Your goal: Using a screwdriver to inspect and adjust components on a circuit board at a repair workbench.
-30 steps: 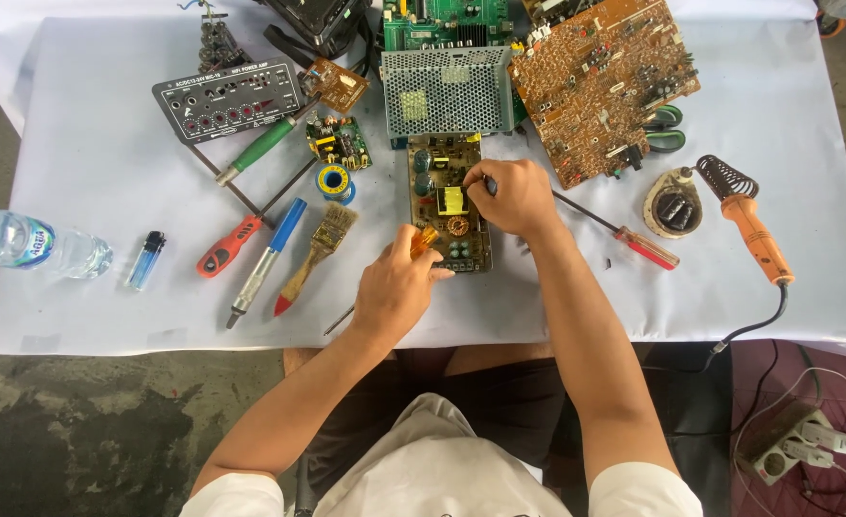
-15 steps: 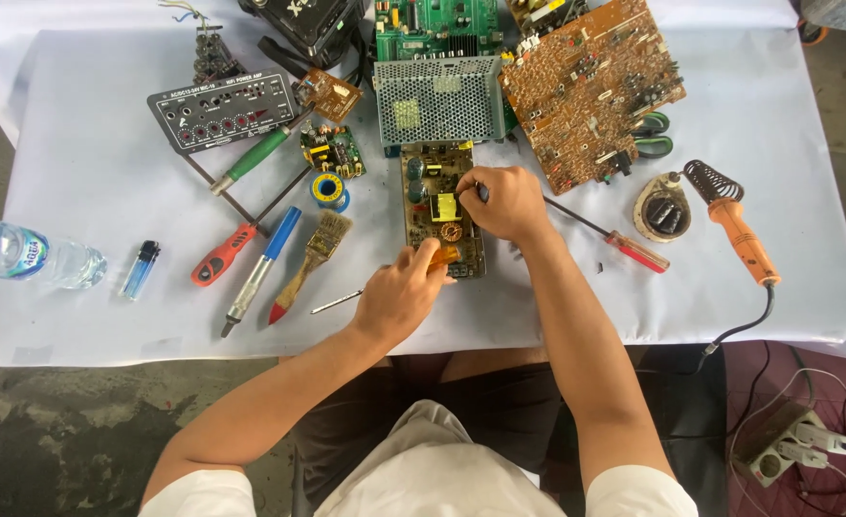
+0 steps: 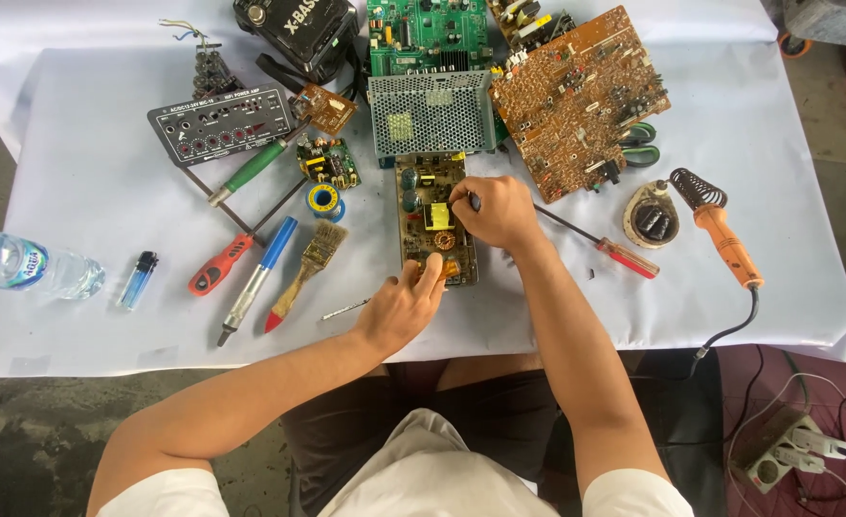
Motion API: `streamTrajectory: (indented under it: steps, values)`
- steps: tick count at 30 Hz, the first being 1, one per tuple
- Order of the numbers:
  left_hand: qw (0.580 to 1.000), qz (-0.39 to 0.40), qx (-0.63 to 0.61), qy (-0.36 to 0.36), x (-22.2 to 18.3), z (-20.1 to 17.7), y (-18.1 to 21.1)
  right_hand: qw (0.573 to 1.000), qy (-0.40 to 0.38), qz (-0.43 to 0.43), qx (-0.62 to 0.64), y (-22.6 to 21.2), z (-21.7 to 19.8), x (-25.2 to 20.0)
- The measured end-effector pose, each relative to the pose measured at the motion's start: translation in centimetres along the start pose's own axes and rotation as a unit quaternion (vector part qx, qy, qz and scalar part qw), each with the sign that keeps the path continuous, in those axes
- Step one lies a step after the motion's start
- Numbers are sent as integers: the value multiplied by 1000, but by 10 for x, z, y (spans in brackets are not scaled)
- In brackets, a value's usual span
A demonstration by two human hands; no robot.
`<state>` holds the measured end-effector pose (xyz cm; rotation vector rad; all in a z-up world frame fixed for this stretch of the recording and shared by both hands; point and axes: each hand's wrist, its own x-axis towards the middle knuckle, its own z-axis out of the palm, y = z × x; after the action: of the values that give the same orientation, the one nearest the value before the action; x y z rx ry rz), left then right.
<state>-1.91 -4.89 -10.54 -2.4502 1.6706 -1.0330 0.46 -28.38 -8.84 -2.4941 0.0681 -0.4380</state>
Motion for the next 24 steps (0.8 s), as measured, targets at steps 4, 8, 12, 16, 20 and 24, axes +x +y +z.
streamTrajectory:
  steps: [4, 8, 12, 16, 20, 24]
  values:
    - [1000, -12, -19, -5, 2, 8, -5, 1000, -7, 4, -1, -1, 1, 0]
    - [999, -21, -27, -4, 0, 4, -12, 1000, -3, 5, 13, -4, 0, 1]
    - [999, -24, -32, -6, -7, -1, -16, 1000, -7, 4, 5, -2, 2, 1]
    - [993, -90, -73, 23, -1, -9, -22, 1000, -3, -6, 12, 2, 4, 2]
    - [981, -132, -130, 61, 7, -18, -26, 1000, -2, -10, 0, 3, 3, 1]
    - [973, -157, -154, 71, 5, -40, -32, 1000, 2, -18, 0, 1, -4, 1]
